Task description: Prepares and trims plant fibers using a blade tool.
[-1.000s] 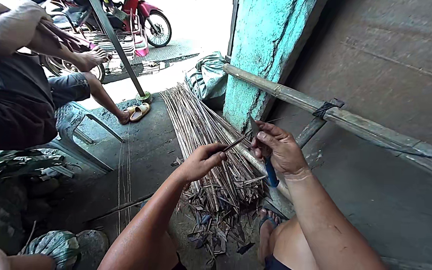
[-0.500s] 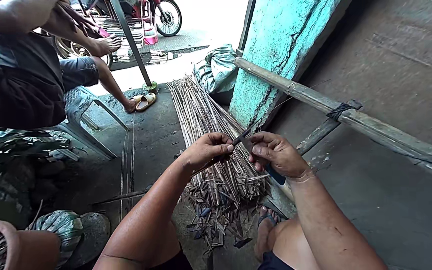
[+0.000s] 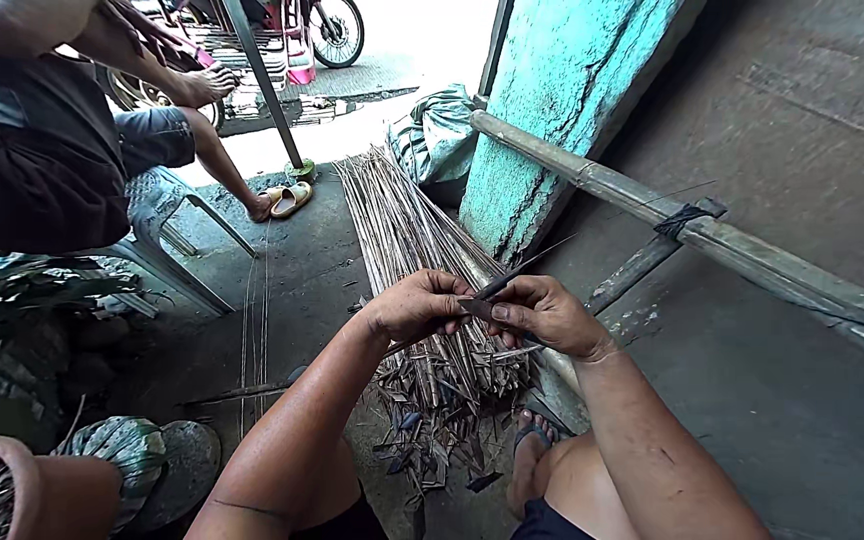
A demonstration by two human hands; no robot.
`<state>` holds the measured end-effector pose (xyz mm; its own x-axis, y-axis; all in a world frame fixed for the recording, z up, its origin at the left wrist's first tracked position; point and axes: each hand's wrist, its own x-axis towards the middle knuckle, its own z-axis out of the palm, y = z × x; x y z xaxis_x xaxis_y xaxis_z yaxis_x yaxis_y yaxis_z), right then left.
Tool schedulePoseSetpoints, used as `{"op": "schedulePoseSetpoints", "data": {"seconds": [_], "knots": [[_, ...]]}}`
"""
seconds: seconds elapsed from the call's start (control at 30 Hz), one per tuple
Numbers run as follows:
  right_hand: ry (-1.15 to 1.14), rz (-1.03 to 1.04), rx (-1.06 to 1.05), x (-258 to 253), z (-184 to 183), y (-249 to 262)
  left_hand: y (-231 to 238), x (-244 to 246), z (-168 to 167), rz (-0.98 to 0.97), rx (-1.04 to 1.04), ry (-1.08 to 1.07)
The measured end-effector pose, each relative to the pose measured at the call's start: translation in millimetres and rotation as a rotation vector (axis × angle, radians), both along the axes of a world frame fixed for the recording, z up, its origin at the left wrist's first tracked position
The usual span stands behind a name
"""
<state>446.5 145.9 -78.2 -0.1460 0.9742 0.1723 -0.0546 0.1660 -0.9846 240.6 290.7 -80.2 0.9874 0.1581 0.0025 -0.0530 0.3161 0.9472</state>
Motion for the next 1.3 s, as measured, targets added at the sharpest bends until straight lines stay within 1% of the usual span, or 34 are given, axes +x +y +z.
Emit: {"op": "schedulePoseSetpoints", "data": {"seconds": [0.17,0.27,0.37,0.47,0.53,0.6,0.67,0.77,0.83,0.9,1.03,1.3], "knots": [[-0.034,-0.044,0.063,8.6,-2.3,0.1,1.5,-0.9,2.7,-0.031,0.007,0.013],[-0.084,-0.084,0.094,16.7,-2.7,0.6,-1.2,-1.3,5.2,0.025,0.023,0.019],[-0.102,-0.168,0.131,13.1,-2.3,0.1,-1.9,-2.2,6.1,0.061,0.03,0.025],[-0.051,-0.327,0.229,14.6,1.3,-0.3,0.5,-4.4,7.2,0.068,0.049,0.023],[0.026,-0.435,0.297,19.7,5.5,-2.1,0.1,-4.5,8.0,0.094,0.07,0.025],[0.115,-0.491,0.347,22.8,12.5,-5.9,-1.9,-4.0,7.6,0.149,0.101,0.035],[0.167,-0.432,0.349,23.9,16.2,-9.8,-5.1,-2.3,7.4,0.244,0.134,0.041],[0.126,-0.26,0.19,14.4,12.9,-11.5,-9.5,1.1,9.1,0.362,0.22,0.033],[0.091,-0.233,0.077,1.3,11.0,-8.5,-13.8,4.0,10.8,0.43,0.301,0.029],[0.077,-0.252,0.018,-8.0,8.1,-4.8,-18.6,6.9,9.8,0.494,0.385,0.011],[0.062,-0.252,0.022,-11.5,4.0,-1.7,-25.3,9.3,8.4,0.546,0.509,-0.029],[0.071,-0.315,0.108,-13.8,1.1,1.1,-28.2,8.0,12.2,0.596,0.54,-0.007]]}}
